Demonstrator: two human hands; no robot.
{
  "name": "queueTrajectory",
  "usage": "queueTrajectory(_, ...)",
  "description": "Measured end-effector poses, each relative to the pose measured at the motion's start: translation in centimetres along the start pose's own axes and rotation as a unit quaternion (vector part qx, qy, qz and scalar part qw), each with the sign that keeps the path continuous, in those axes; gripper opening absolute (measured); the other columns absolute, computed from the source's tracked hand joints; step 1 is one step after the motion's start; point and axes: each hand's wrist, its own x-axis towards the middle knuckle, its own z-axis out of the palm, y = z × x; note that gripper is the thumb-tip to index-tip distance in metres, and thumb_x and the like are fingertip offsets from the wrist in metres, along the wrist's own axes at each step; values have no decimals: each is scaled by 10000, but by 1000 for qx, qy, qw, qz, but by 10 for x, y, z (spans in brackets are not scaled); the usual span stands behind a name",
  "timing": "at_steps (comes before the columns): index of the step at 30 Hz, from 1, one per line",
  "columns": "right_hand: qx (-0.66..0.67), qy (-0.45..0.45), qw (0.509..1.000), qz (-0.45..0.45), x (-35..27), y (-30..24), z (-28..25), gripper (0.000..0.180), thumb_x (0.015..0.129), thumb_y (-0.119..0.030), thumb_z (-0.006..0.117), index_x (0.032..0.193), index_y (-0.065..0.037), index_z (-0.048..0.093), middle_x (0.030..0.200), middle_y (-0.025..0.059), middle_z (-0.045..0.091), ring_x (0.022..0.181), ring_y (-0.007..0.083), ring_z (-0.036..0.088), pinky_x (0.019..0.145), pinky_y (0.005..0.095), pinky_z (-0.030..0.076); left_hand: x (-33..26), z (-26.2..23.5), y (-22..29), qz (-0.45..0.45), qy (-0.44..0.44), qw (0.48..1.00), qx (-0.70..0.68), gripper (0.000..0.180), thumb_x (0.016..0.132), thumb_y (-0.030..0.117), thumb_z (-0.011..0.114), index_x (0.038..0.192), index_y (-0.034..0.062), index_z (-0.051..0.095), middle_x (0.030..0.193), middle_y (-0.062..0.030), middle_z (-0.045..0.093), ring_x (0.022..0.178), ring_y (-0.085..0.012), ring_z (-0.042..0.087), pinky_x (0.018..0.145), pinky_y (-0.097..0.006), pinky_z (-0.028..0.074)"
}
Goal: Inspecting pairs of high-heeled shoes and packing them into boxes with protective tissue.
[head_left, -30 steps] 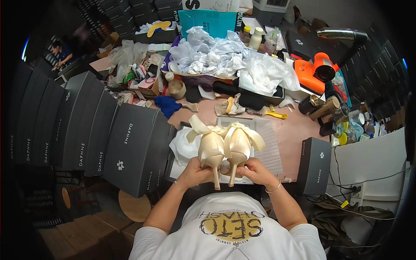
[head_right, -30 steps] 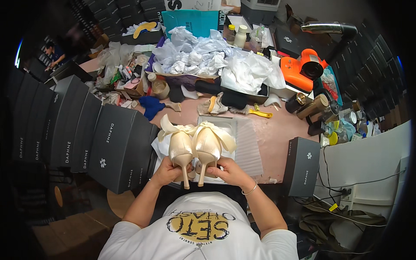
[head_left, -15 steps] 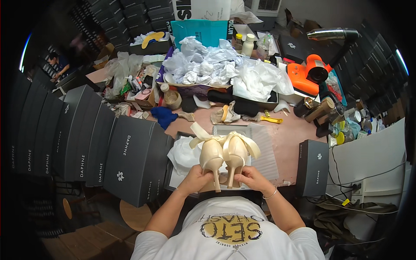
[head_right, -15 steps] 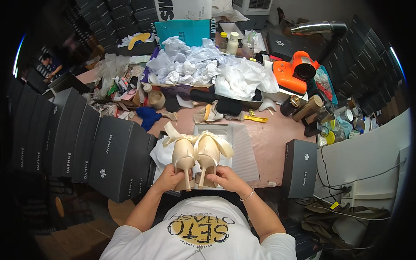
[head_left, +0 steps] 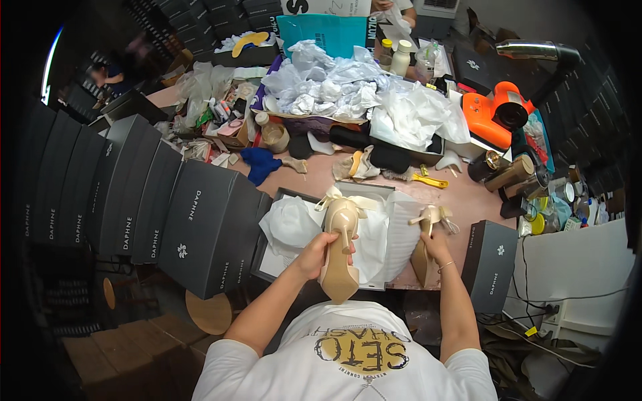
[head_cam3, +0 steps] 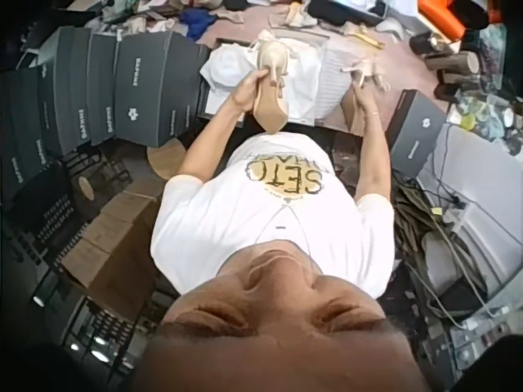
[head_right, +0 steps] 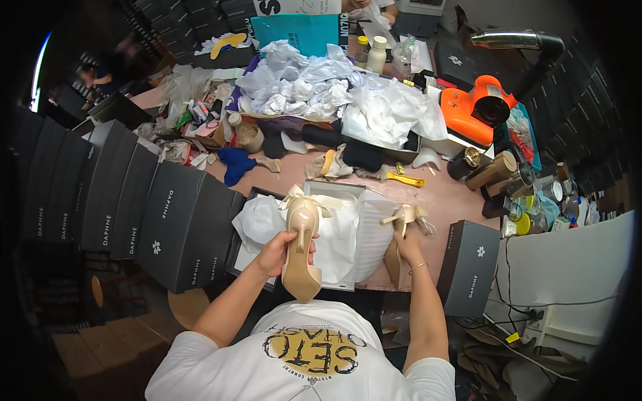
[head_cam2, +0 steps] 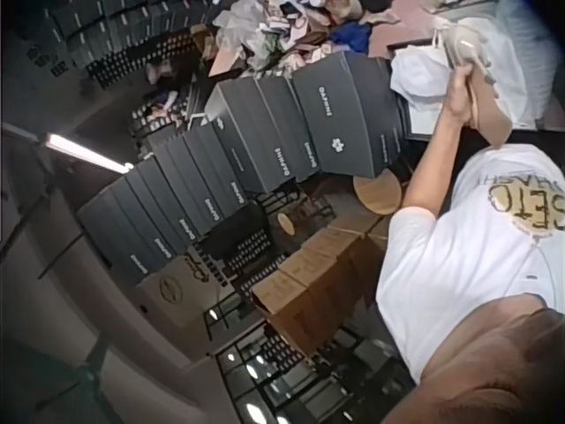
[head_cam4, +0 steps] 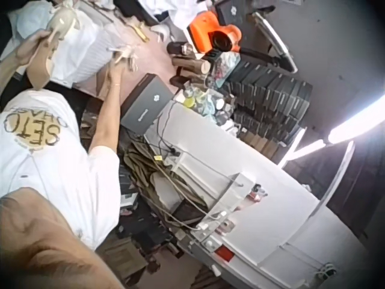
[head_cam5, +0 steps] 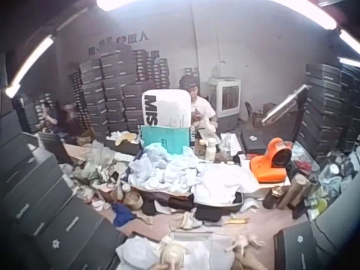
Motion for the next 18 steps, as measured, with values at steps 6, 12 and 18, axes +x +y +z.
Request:
queueTrajectory(6, 106, -136, 971, -163, -32, -152, -42, 665, 865, -422, 611, 1306, 50, 456, 1240, 259, 551, 1081, 290, 570, 918, 370, 436, -28, 19, 6, -5, -25, 749, 662, 252, 845, 213, 560, 1004, 24, 608, 872, -114, 627, 789, -269, 640, 715, -375, 506)
queueTrajectory(12, 103, -657, 722, -191, -94, -199, 5, 1030, 747, -522, 714, 1470, -19, 179, 1414, 187, 389, 1294, 244, 390, 1079, 317, 288, -22, 73, -13, -56, -221, 511, 829, 181, 774, 193, 618, 772, 16, 658, 938, -154, 638, 845, -328, 628, 746, -404, 509)
queueTrajectory(18, 290, -489, 823, -3, -170, -153, -24, 948, 777, -367, 710, 1480, -40, 164, 1242, 164, 515, 1162, 212, 481, 989, 320, 374, -16, 45, 23, 332, -76, 667, 663, 251, 817, 120, 661, 1052, 37, 627, 926, -128, 625, 869, -286, 598, 789, -383, 481)
